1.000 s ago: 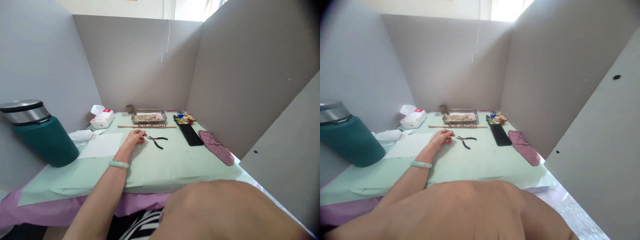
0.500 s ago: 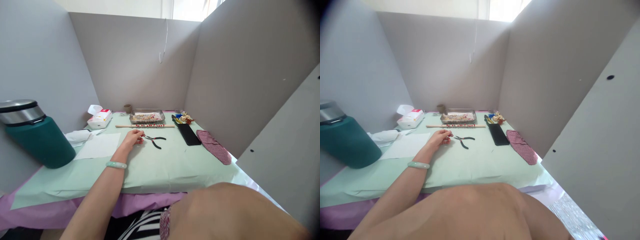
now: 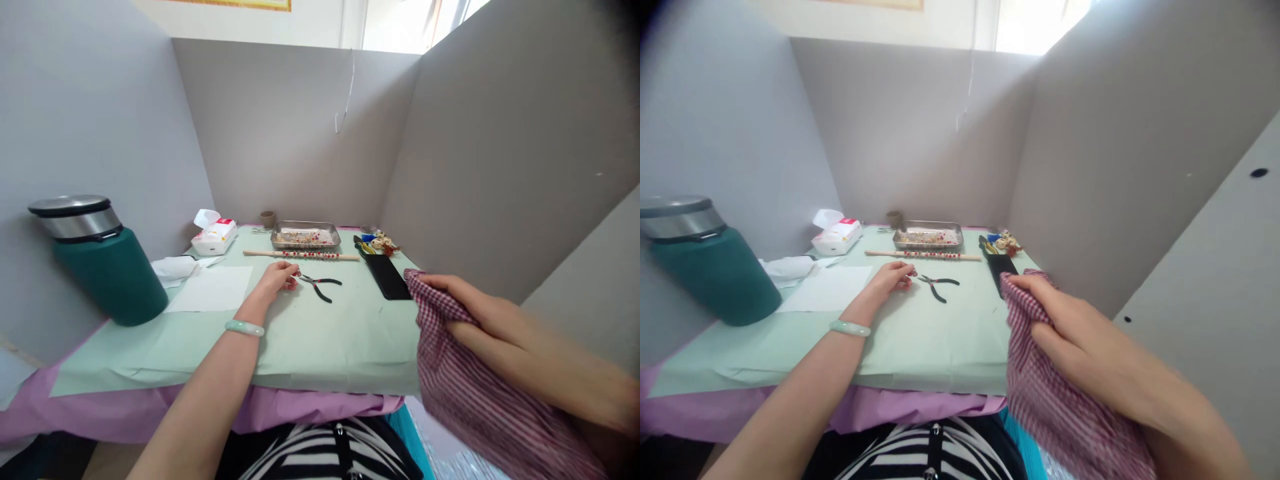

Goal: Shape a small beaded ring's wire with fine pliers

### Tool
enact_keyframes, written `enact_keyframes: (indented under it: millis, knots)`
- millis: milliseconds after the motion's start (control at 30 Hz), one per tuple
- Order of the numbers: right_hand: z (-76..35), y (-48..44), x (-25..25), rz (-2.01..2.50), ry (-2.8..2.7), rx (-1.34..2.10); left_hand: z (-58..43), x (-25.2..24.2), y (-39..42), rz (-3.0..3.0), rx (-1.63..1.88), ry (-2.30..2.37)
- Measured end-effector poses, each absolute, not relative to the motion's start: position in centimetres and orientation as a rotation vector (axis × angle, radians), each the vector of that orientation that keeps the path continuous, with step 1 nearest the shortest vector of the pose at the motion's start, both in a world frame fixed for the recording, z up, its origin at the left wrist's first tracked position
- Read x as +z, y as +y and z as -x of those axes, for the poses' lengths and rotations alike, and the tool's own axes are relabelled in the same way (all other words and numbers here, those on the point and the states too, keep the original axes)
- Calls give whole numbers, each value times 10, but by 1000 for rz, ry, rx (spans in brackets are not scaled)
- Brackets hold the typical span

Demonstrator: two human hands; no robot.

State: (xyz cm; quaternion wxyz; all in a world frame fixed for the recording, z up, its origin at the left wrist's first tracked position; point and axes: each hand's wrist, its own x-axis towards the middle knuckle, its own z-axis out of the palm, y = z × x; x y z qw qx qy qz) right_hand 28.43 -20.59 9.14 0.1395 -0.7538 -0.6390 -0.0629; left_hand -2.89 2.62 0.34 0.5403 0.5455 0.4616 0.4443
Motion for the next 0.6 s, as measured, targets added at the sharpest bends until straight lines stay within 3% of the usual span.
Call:
enact_keyframes:
  millis: [100, 233, 433, 600]
  knots:
    - [-291, -156, 102, 2162, -1934, -235, 29, 3, 26, -1309, 1052, 1108]
    - [-307, -103, 67, 2448, -1720, -468, 29, 8, 21, -1318, 1048, 1110]
    - [-332, -71, 2, 2596, -1868, -227, 29, 15, 11, -1294, 1048, 1072]
    - [-326, -81, 17, 2584, -1778, -322, 29, 16, 10, -1280, 1054, 1080]
